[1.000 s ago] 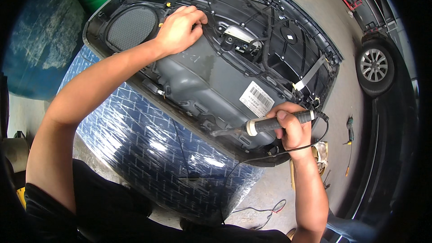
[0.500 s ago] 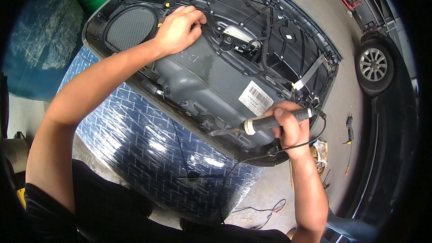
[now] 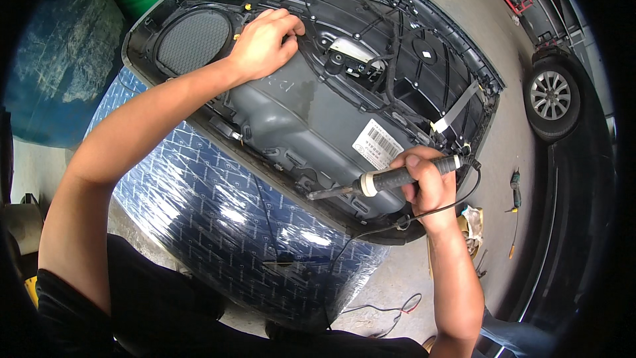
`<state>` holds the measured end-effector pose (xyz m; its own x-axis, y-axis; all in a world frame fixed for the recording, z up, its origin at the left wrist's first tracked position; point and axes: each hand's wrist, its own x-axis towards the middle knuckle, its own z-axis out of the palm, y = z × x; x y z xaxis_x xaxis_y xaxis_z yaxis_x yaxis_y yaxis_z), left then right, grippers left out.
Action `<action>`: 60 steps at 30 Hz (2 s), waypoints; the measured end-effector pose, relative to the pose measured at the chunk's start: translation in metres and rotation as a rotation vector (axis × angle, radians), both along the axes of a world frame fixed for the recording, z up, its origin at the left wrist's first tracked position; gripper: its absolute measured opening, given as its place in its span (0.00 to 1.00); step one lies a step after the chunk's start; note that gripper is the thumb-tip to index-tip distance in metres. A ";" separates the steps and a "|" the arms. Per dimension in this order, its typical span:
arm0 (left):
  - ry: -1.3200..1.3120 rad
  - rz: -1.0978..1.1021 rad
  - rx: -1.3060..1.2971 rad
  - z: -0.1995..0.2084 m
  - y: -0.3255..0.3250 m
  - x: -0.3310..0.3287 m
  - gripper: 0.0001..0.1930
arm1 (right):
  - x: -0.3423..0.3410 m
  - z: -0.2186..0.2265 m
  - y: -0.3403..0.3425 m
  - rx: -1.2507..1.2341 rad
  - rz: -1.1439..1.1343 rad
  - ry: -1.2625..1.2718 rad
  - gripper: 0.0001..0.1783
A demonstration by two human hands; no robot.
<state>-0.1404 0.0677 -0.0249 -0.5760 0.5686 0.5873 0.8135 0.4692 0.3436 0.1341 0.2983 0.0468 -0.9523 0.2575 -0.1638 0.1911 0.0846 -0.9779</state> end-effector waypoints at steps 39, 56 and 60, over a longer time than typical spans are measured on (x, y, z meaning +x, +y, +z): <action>-0.026 -0.012 -0.014 0.003 -0.001 0.002 0.10 | 0.005 -0.007 0.010 -0.053 0.010 0.073 0.19; -0.026 0.013 0.005 0.000 0.001 0.004 0.09 | 0.007 -0.008 0.000 0.014 0.022 0.067 0.21; -0.032 -0.001 0.013 0.000 0.001 0.003 0.09 | 0.008 -0.004 -0.004 0.055 0.027 0.090 0.21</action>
<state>-0.1371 0.0686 -0.0248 -0.5940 0.5614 0.5762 0.8025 0.4638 0.3754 0.1426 0.2941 0.0428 -0.9692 0.2379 -0.0639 0.0999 0.1425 -0.9847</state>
